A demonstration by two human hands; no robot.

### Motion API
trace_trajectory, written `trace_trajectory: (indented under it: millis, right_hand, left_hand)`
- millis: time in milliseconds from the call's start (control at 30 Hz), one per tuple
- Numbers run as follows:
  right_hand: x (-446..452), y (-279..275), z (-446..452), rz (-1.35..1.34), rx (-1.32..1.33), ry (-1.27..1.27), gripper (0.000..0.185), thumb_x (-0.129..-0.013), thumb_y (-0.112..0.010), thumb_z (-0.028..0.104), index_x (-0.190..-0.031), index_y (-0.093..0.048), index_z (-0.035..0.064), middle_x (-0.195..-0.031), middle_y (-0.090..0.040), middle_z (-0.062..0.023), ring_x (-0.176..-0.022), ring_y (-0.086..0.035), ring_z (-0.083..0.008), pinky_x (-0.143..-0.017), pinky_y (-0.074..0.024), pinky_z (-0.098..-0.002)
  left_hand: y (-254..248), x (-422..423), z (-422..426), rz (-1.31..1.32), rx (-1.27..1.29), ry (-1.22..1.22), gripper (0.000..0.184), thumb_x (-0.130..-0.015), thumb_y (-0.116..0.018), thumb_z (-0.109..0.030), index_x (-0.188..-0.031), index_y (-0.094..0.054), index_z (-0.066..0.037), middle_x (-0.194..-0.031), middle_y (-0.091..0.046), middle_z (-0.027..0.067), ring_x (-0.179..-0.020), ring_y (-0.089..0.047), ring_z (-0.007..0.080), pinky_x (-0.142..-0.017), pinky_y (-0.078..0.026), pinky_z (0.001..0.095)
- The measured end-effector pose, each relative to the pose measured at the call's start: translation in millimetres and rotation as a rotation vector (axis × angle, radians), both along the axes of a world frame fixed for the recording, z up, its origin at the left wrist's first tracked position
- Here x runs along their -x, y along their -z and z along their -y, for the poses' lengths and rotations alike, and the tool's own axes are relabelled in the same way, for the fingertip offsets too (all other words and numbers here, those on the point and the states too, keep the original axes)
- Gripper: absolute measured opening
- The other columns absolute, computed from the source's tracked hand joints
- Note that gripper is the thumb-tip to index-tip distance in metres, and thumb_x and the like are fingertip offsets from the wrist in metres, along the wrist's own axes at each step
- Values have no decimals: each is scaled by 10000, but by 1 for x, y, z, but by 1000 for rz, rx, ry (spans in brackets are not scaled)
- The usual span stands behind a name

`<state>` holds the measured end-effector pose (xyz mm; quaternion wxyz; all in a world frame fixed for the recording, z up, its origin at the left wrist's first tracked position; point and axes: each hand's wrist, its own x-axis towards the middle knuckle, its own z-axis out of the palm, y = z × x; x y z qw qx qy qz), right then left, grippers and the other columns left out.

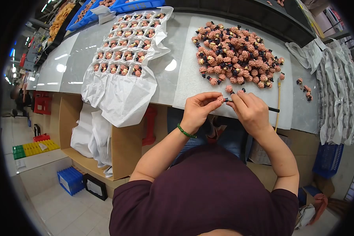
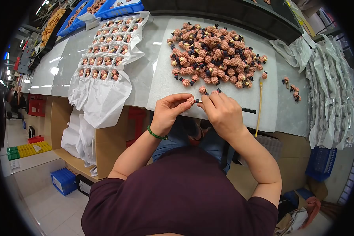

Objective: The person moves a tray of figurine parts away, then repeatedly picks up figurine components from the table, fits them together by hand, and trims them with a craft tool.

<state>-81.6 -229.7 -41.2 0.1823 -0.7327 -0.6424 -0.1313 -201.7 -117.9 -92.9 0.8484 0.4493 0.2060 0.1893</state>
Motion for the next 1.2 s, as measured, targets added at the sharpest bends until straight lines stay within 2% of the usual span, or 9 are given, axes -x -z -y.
trace_trajectory:
  millis: [200,300,467,567,733,867,1067,1133,1200]
  right_hand:
    - [-6,-1,5,-132,-81,28,189,-683,-628,83,-840,-555,9,-753,-544,-83,-637,-536,-224,-546,-437,-311]
    - [-29,2,16,-135,-329,255,181,-731,-571,33,-904,-554,-19,-796,-538,-114,-662,-531,-265,-582,-436,-328]
    - [-79,9,63,-160,-268,663,207,-758,-528,35,-957,-545,-18,-832,-534,-136,-685,-532,-287,-617,-432,-340]
    - [-101,17,78,-136,-50,872,204,-769,-527,89,-951,-560,3,-846,-539,-137,-707,-540,-297,-628,-429,-350]
    - [-129,25,91,-151,70,879,200,-758,-548,125,-924,-577,18,-840,-557,-138,-728,-544,-302,-642,-426,-368]
    - [-187,34,103,-77,-183,839,197,-743,-567,143,-904,-590,33,-825,-578,-142,-749,-552,-302,-653,-428,-370]
    - [-199,21,92,-156,129,1216,253,-718,-581,165,-958,-581,86,-850,-594,-136,-789,-571,-287,-681,-442,-361]
    - [-212,34,99,-127,163,1233,269,-719,-575,163,-979,-570,99,-851,-598,-126,-785,-571,-293,-680,-448,-375]
    - [-224,48,114,48,68,1133,272,-735,-564,185,-1002,-567,133,-867,-599,-108,-787,-575,-274,-659,-445,-394]
  left_hand:
    - [-2,0,1,-4,19,-11,229,-763,-560,1,-986,-539,45,-925,-585,97,-858,-553,131,-769,-444,225]
    - [-4,0,0,-112,-36,-35,225,-765,-575,-32,-975,-544,42,-896,-591,84,-817,-555,118,-734,-441,213]
    - [-6,-4,1,-81,-38,4,231,-767,-574,-38,-983,-538,37,-902,-588,85,-806,-555,121,-717,-444,218]
    - [-11,-8,0,-69,-57,1,222,-772,-564,-30,-982,-537,35,-906,-585,88,-789,-560,128,-704,-451,225]
    - [-1,-12,-4,-53,-71,14,224,-774,-559,-27,-988,-533,35,-899,-584,87,-770,-562,131,-697,-456,234]
    - [3,-10,-6,-1,-23,5,229,-776,-556,-25,-995,-528,35,-892,-581,85,-758,-563,131,-696,-456,234]
    - [3,-13,-6,-30,-40,24,232,-781,-555,-38,-998,-525,36,-893,-581,84,-768,-557,130,-700,-452,238]
    - [4,-10,-7,-41,-51,21,234,-783,-556,-47,-999,-524,36,-897,-581,85,-773,-555,131,-700,-450,239]
    - [5,-10,-8,-14,-39,29,239,-783,-558,-51,-1002,-522,37,-898,-581,85,-780,-554,130,-706,-451,237]
